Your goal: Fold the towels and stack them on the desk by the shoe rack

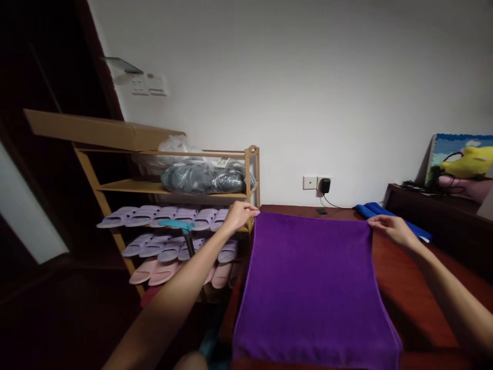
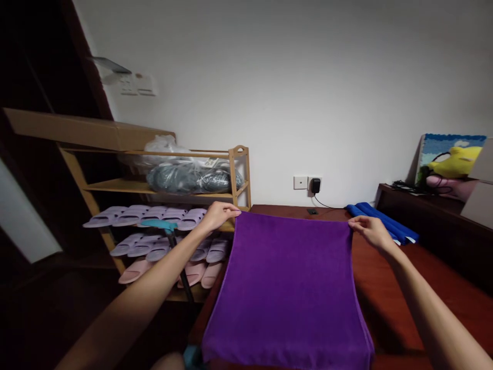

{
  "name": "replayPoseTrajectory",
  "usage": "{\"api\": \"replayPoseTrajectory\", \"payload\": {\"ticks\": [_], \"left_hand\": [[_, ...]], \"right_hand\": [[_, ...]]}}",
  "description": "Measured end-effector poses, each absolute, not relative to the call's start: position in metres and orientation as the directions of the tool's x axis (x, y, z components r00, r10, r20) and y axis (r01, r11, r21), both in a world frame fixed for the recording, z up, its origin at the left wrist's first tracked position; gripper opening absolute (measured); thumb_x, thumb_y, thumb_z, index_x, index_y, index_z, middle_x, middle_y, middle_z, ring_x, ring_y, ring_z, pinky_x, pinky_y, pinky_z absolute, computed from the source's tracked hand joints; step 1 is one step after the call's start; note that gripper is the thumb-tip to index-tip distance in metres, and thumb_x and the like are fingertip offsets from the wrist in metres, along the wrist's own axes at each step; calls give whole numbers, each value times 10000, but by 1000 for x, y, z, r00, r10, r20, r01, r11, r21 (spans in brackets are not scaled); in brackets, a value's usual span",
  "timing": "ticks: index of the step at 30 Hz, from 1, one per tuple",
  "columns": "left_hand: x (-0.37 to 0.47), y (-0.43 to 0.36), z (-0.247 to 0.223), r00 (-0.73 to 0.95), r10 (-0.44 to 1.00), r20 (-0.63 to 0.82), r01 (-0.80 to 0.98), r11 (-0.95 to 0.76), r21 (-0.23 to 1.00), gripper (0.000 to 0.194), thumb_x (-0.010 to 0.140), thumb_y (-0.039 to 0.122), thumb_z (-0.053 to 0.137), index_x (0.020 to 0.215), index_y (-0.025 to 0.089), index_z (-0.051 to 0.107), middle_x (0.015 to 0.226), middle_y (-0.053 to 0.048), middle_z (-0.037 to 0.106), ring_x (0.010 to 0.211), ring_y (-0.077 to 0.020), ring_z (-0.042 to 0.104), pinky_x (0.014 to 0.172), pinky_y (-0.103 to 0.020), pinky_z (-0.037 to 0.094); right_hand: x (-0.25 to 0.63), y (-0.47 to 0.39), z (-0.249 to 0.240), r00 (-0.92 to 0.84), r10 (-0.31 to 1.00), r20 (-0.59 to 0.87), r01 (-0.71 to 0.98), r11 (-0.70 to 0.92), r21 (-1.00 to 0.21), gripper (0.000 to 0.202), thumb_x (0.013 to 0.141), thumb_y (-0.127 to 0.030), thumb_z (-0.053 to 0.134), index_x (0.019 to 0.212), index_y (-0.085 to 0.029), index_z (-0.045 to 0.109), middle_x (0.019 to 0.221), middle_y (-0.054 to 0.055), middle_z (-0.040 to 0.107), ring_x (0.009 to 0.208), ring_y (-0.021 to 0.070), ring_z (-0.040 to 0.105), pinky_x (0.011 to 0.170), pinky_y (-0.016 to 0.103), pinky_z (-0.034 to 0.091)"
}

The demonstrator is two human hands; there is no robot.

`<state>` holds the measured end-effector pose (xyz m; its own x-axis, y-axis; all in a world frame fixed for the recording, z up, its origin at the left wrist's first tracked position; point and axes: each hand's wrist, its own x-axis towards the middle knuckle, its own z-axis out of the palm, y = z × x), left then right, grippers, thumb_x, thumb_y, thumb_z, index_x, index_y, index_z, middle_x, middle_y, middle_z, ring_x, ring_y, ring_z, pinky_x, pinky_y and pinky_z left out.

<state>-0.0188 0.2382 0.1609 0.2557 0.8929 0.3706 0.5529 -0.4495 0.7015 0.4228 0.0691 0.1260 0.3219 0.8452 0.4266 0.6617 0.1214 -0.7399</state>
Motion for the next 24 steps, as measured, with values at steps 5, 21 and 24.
{"api": "replayPoseTrajectory", "payload": {"ticks": [5, 21, 24], "left_hand": [[9, 261, 133, 269, 949, 166, 574, -296, 764, 133, 766, 244, 674, 727, 117, 670, 524, -20, 648, 413, -129, 579, 454, -211, 413], [50, 270, 78, 257, 957, 135, 862, -290, 416, 186, 865, 155, 493, 929, 109, 662, 932, -162, 720, 885, -274, 692, 797, -383, 513], [66, 245, 67, 416, 880, 229, 827, -471, 308, 317, 906, 237, 458, 1161, 118, 603, 1208, -195, 618, 1183, -304, 543, 1017, -458, 361]], "right_hand": [[433, 97, 96, 332, 884, 328, 698, 3, -716, 445, 622, -582, 620, 760, -167, 708, 805, 68, 709, 768, 208, 637, 708, 287, 472], [407, 141, 30, 472, 853, 223, 833, -349, -429, 331, 795, -331, 456, 979, -161, 673, 967, 139, 682, 875, 253, 650, 748, 336, 465], [371, 139, 21, 369, 885, 284, 900, -264, -347, 473, 883, -356, 333, 1267, -169, 536, 1279, 165, 546, 1142, 276, 545, 939, 405, 399]]}}
